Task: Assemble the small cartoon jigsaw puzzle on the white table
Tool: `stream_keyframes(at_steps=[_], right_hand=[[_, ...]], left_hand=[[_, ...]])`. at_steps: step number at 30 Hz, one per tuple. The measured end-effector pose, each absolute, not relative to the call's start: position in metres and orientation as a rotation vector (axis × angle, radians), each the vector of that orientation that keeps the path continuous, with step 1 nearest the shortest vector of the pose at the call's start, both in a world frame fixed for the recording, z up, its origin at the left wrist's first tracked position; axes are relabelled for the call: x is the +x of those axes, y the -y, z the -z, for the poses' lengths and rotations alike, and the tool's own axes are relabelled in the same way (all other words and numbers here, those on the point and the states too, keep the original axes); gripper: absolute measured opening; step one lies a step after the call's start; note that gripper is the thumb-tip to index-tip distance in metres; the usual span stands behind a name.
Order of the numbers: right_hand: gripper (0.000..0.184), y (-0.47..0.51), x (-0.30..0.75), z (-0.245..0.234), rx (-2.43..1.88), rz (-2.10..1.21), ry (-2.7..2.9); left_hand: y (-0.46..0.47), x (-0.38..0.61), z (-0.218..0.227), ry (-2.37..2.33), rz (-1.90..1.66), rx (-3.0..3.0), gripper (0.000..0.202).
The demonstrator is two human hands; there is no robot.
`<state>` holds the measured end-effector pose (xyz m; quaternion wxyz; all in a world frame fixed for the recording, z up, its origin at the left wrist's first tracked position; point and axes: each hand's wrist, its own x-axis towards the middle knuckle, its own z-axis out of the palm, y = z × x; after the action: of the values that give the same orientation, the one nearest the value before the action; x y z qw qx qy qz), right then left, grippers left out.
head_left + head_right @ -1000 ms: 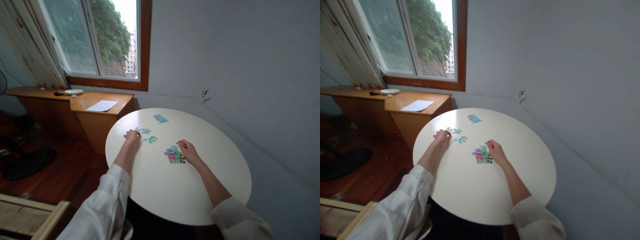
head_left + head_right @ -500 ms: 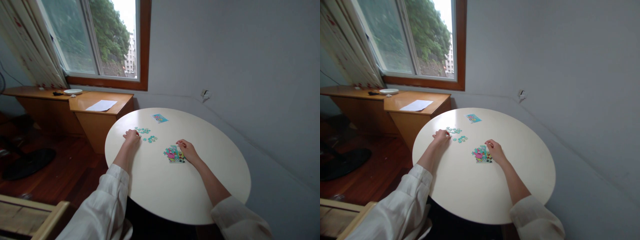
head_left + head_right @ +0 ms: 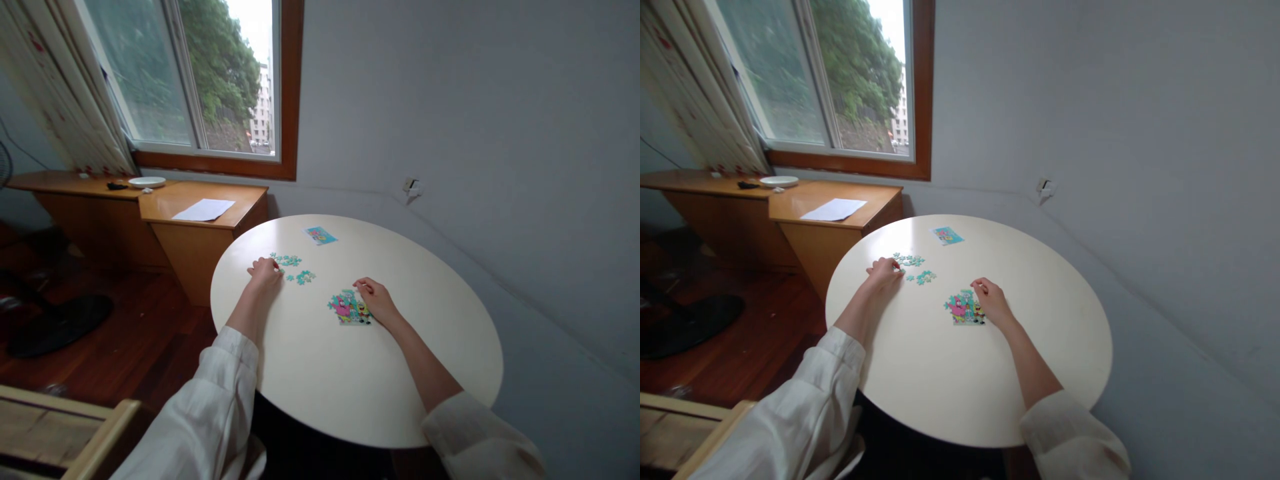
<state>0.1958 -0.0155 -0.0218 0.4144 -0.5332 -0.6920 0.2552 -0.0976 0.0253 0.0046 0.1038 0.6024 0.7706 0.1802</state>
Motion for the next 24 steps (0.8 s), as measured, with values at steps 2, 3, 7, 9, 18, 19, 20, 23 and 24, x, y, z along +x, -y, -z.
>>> stream_keyframes(at_steps=[2, 3, 7, 9, 18, 19, 20, 23, 24], right_hand=[[0.027, 0.0150, 0.1962, 0.0224, -1.344, -0.636, 1.738], [0.027, 0.0147, 0.1965, 0.0228, -1.345, -0.634, 1.740], [0.028, 0.0132, 0.1974, 0.0248, -1.345, -0.633, 1.744], [0.028, 0.0128, 0.1975, 0.0255, -1.342, -0.630, 1.744], [0.028, 0.0132, 0.1979, 0.0247, -1.360, -0.623, 1.753], [0.028, 0.0132, 0.1979, 0.0248, -1.361, -0.625, 1.754], [0.028, 0.0132, 0.1979, 0.0248, -1.360, -0.627, 1.755], [0.028, 0.0137, 0.1975, 0.0247, -1.353, -0.636, 1.753], [0.028, 0.0139, 0.1973, 0.0245, -1.352, -0.635, 1.753]], left_hand=[[-0.0266, -0.0977, -0.0037, -2.271, -0.544, 1.775, 0.020], [-0.0270, -0.0976, -0.0035, -2.268, -0.552, 1.776, 0.019], [-0.0256, -0.0968, -0.0042, -2.238, -0.600, 1.789, 0.017], [-0.0238, -0.0963, -0.0052, -2.215, -0.630, 1.796, 0.015], [-0.0247, -0.0962, -0.0050, -2.149, -0.693, 1.743, 0.007], [-0.0254, -0.0964, -0.0046, -2.144, -0.699, 1.739, 0.008], [-0.0260, -0.0967, -0.0043, -2.140, -0.707, 1.737, 0.008], [-0.0274, -0.0974, -0.0036, -2.136, -0.732, 1.746, 0.010], [-0.0276, -0.0974, -0.0034, -2.134, -0.737, 1.755, 0.012]])
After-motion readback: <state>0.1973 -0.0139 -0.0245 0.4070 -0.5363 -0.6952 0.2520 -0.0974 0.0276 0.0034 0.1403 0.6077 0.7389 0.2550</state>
